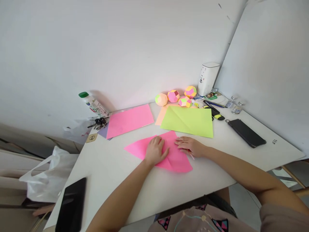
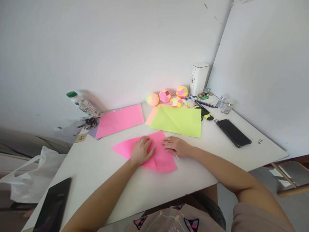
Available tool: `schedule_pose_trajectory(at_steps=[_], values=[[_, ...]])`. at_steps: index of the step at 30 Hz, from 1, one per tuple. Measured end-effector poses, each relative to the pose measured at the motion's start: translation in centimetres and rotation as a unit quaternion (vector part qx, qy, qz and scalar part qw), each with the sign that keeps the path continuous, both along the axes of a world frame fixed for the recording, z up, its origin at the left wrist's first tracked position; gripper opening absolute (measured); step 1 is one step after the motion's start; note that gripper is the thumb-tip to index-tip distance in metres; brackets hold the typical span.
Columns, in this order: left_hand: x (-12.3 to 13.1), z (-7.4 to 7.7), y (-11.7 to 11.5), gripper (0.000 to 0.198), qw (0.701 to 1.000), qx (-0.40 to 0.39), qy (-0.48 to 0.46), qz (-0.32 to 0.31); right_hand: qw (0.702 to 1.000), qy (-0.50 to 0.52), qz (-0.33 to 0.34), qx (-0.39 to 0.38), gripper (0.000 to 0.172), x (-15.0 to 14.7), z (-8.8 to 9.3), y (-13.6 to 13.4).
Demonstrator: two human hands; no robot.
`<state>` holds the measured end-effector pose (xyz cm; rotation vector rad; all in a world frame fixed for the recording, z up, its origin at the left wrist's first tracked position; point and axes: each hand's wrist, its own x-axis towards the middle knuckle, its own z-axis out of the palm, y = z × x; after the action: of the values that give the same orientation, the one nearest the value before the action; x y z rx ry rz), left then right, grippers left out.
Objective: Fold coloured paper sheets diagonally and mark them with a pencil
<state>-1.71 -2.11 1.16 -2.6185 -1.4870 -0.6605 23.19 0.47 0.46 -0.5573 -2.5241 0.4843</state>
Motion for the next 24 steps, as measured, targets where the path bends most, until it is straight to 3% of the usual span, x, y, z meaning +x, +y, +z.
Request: schedule_pose_trajectory(at_steps=[4,9,14,24], values=[[-2.6,0.6,-0.7,0.03,0.999,0.0,-0.014,0.05,0.999,0.028,0.0,-0.035,0.022,1.1,0.3,-0.8],[-4.9,-0.6,-2.2,0.058,0.99,-0.052,0.015,0.128,0.998,0.023,0.002,-0.057,0.021,1.2,0.4,-1.0],[-5.4,-1.9,-1.0,0.069,0.978,-0.117,0.058,0.163,0.998,0.009,0.024,-0.056,0.02,0.5,0.3,-0.8],[-5.8,-1.5,-0.2,0.061,0.979,-0.109,0.041,0.166,0.987,0.053,0.079,-0.127,0.022,0.1,0.8,-2.0]])
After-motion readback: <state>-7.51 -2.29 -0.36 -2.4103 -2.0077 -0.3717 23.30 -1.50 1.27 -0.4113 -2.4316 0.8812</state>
